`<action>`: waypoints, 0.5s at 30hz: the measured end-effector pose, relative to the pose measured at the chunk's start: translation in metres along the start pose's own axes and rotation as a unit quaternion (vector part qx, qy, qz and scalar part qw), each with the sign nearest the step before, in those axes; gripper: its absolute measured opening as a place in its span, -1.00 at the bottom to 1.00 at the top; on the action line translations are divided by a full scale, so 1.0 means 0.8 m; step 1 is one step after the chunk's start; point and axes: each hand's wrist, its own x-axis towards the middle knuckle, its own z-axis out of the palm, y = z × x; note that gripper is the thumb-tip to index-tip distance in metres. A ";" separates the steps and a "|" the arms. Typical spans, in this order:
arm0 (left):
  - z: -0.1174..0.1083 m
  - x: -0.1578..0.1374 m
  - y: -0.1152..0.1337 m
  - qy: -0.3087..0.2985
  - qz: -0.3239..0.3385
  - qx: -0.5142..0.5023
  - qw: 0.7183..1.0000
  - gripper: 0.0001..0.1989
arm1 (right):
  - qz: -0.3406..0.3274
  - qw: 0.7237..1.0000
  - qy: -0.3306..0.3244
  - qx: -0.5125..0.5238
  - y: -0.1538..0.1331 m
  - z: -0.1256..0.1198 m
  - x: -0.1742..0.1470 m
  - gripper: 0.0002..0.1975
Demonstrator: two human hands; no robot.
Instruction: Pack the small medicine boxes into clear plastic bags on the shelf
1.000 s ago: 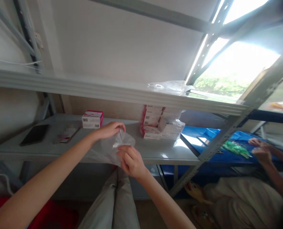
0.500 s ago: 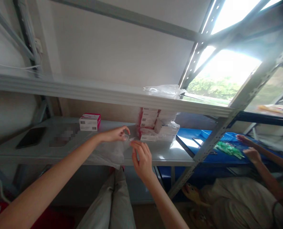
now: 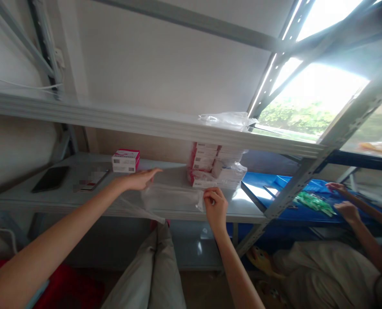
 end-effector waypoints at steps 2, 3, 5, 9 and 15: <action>0.001 0.001 -0.020 -0.035 -0.021 -0.043 0.998 -0.41 | -0.011 1.000 -0.022 -0.011 0.005 -0.006 -0.002 -0.76; 0.002 0.003 -0.025 -0.050 -0.022 -0.076 0.996 -0.54 | -0.021 0.999 -0.019 -0.029 0.001 -0.007 -0.005 -0.76; 0.006 0.010 -0.023 -0.055 0.001 -0.132 0.990 -0.77 | -0.059 0.994 0.034 -0.081 -0.018 -0.008 -0.015 -0.76; 0.019 0.023 0.010 -0.001 0.055 -0.140 0.989 -0.81 | -0.243 0.963 0.038 -0.113 -0.086 0.010 -0.041 -0.70; 0.033 0.027 0.031 0.010 0.093 -0.122 0.988 -0.67 | -0.183 0.956 -0.166 -0.155 -0.079 0.065 -0.027 -0.72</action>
